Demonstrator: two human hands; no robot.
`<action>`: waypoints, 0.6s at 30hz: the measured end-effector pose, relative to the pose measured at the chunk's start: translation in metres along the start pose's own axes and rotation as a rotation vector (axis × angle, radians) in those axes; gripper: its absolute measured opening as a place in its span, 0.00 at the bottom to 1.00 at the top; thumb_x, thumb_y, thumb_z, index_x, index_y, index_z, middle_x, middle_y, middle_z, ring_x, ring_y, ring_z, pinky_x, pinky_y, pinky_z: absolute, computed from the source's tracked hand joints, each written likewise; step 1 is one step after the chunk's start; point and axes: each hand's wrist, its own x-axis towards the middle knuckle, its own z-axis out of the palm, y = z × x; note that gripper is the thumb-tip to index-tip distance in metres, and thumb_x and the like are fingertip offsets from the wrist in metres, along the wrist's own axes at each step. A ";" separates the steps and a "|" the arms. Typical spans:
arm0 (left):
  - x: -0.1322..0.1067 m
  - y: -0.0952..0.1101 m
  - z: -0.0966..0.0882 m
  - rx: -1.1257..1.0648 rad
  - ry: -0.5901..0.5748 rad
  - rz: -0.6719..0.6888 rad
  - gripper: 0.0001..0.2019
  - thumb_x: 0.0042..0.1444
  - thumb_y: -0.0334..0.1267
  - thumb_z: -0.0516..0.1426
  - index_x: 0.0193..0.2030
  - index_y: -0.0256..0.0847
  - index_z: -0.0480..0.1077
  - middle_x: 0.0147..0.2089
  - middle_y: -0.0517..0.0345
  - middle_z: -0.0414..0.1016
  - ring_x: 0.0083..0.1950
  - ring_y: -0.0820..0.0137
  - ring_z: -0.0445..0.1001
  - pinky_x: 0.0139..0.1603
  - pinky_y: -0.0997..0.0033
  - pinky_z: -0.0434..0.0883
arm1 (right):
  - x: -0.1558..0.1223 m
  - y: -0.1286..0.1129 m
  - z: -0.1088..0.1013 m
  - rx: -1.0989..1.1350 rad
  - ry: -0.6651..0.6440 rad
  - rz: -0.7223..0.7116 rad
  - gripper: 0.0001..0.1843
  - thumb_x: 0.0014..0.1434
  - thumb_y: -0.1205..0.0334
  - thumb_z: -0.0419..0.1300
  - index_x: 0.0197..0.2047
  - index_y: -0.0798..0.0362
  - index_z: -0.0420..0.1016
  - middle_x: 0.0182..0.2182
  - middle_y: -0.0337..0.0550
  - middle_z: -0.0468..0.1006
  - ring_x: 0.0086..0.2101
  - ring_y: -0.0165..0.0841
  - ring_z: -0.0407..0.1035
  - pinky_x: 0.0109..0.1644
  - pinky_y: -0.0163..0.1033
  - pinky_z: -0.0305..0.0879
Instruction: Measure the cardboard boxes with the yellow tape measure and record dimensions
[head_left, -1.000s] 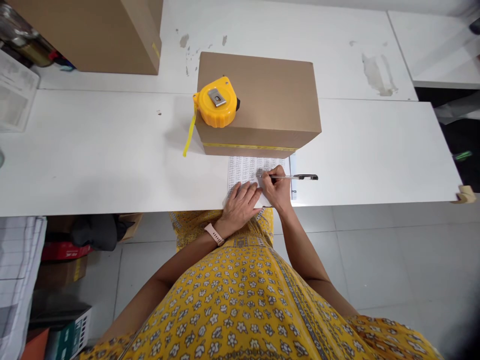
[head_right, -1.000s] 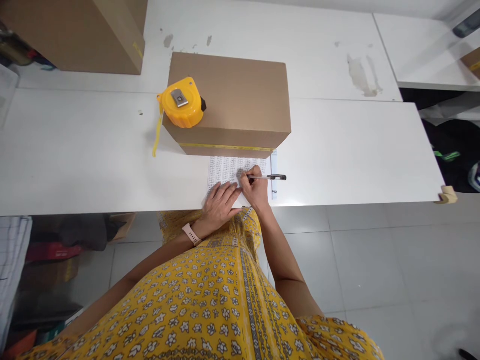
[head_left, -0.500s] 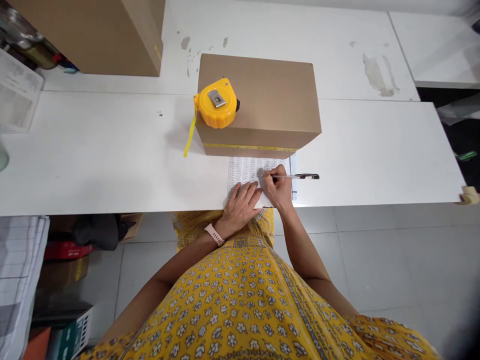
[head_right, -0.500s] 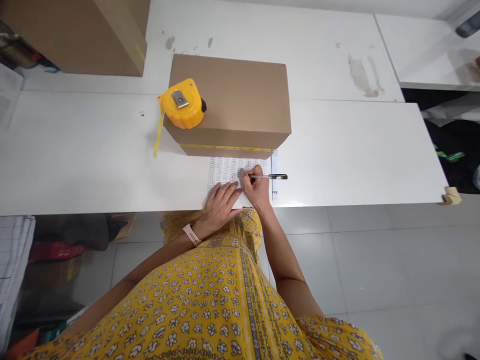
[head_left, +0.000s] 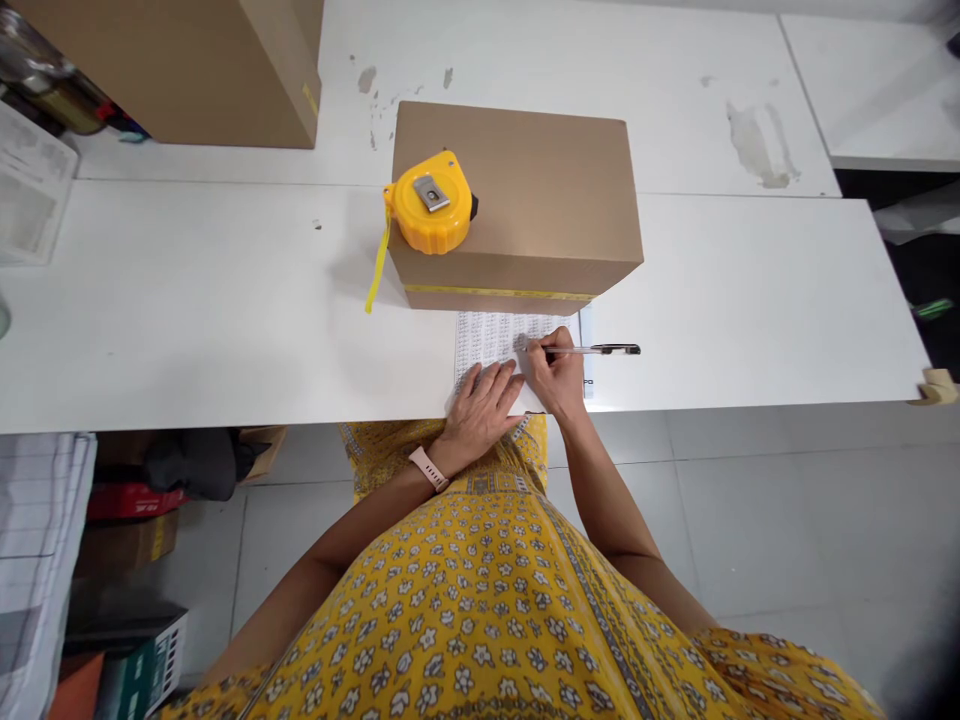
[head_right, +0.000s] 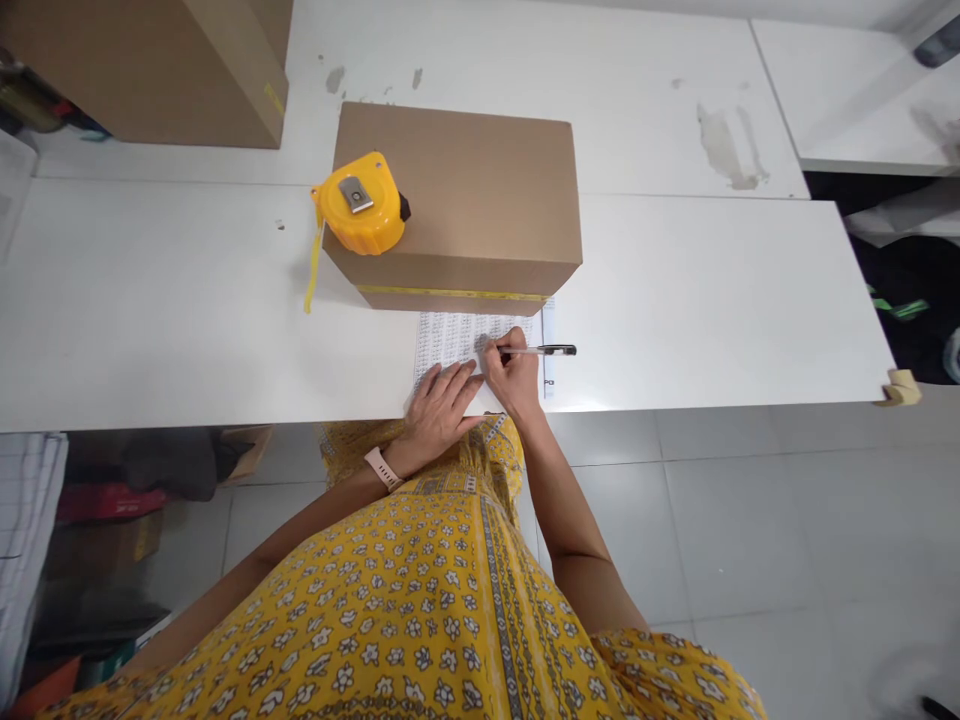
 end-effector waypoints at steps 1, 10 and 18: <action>0.000 0.000 0.000 -0.004 0.002 0.000 0.30 0.72 0.53 0.51 0.73 0.35 0.64 0.76 0.42 0.62 0.75 0.55 0.63 0.78 0.50 0.57 | 0.000 0.001 0.000 -0.006 -0.001 -0.002 0.11 0.59 0.59 0.60 0.29 0.47 0.61 0.19 0.29 0.63 0.23 0.27 0.58 0.30 0.37 0.56; 0.000 0.001 0.002 -0.012 -0.004 -0.010 0.30 0.72 0.52 0.52 0.73 0.36 0.64 0.76 0.42 0.62 0.76 0.55 0.62 0.79 0.50 0.55 | -0.001 0.001 0.001 -0.028 -0.001 0.008 0.12 0.61 0.56 0.61 0.30 0.47 0.62 0.20 0.30 0.64 0.24 0.28 0.60 0.30 0.37 0.58; 0.000 0.001 0.005 -0.005 0.029 -0.007 0.30 0.73 0.53 0.51 0.72 0.36 0.64 0.76 0.43 0.64 0.75 0.55 0.63 0.78 0.50 0.57 | -0.001 0.000 0.000 -0.021 -0.001 0.001 0.12 0.60 0.57 0.61 0.30 0.46 0.60 0.19 0.28 0.62 0.22 0.27 0.58 0.29 0.37 0.55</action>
